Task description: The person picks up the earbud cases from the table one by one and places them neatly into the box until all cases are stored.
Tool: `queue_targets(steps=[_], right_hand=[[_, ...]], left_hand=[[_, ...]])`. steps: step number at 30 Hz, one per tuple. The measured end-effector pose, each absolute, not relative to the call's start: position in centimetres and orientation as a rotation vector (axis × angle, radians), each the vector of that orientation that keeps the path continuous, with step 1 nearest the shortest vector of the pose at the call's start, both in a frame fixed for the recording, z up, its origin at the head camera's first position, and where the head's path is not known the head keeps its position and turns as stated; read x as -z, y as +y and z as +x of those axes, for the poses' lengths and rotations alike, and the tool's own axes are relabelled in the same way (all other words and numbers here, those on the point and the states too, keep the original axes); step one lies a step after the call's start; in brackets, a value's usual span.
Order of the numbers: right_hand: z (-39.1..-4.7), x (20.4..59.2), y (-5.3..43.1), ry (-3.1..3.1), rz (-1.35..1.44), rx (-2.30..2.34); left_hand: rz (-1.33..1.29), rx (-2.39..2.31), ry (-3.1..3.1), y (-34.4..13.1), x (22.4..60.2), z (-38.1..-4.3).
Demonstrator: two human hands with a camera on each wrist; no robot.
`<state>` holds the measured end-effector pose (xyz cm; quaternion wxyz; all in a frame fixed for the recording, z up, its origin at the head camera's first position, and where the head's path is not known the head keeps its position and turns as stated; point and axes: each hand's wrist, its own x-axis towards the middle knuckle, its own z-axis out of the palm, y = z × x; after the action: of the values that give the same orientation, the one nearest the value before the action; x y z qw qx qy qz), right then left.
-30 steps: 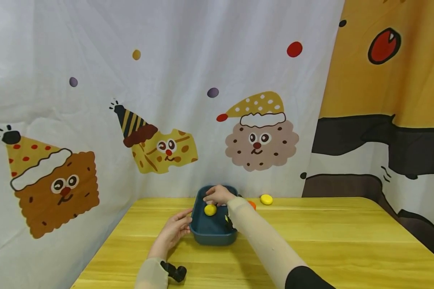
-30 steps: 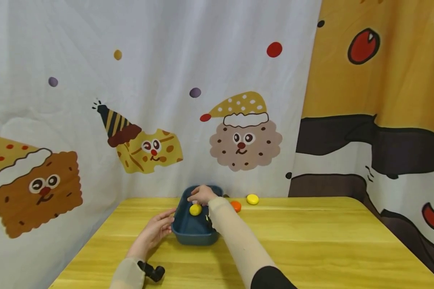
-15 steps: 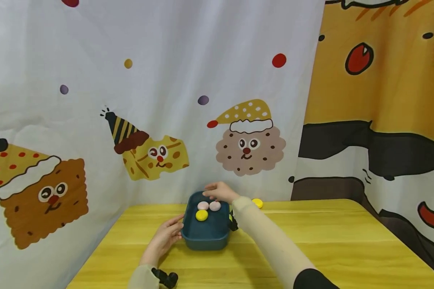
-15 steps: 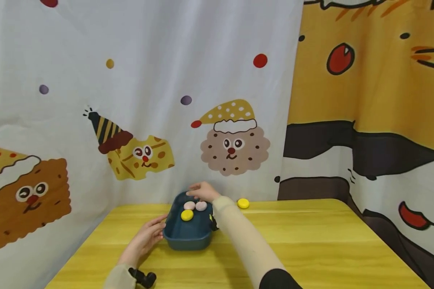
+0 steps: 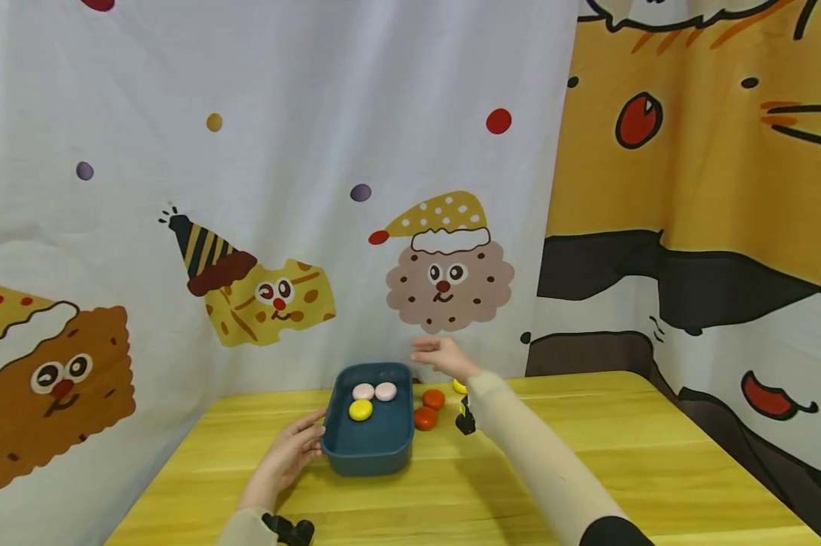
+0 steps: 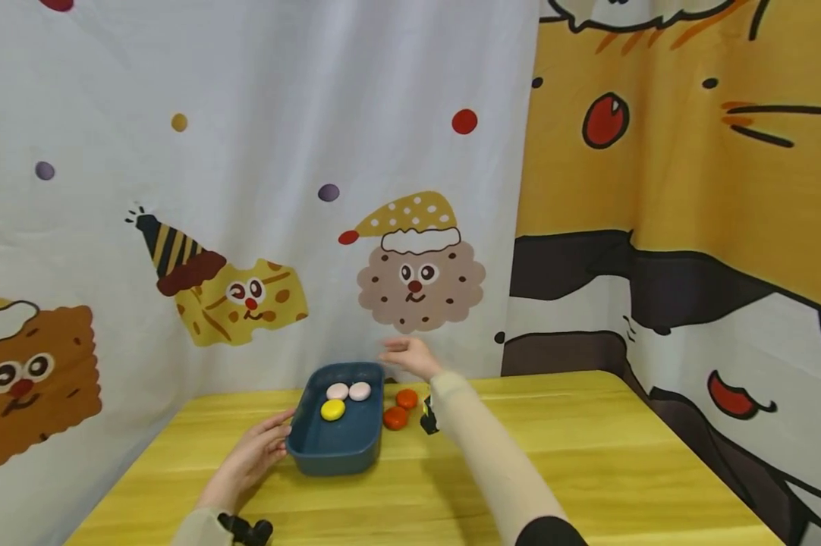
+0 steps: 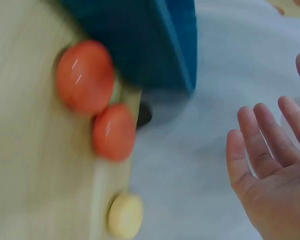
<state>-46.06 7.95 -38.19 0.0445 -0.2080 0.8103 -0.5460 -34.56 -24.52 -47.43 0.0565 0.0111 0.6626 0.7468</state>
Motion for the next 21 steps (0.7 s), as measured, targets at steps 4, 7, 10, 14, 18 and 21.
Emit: queue_targets(steps=[4,7,10,14,18,21], right_hand=[[-46.5,39.5,10.4,2.539,-0.553,1.769],[-47.0,40.7,12.0,2.602,-0.475,1.873],[-47.3,41.8,13.1,2.627,-0.377,1.967],[-47.3,43.4,14.2,2.596,-0.247,2.055],[-47.3,45.2,14.9,2.593,-0.146,2.078],[-47.3,46.4,15.2,2.578,-0.075,2.104]], left_hand=[[0.046,-2.277,1.983,-24.6,47.5,-34.5],[0.046,-2.299,1.952,-24.6,47.5,-34.6],[0.046,-2.31,1.946,-24.7,47.4,-34.7],[0.026,-2.307,1.95,-24.7,47.5,-34.7],[0.01,-2.307,1.938,-24.6,47.5,-34.6],[0.025,-2.315,1.923,-24.5,47.6,-34.7]])
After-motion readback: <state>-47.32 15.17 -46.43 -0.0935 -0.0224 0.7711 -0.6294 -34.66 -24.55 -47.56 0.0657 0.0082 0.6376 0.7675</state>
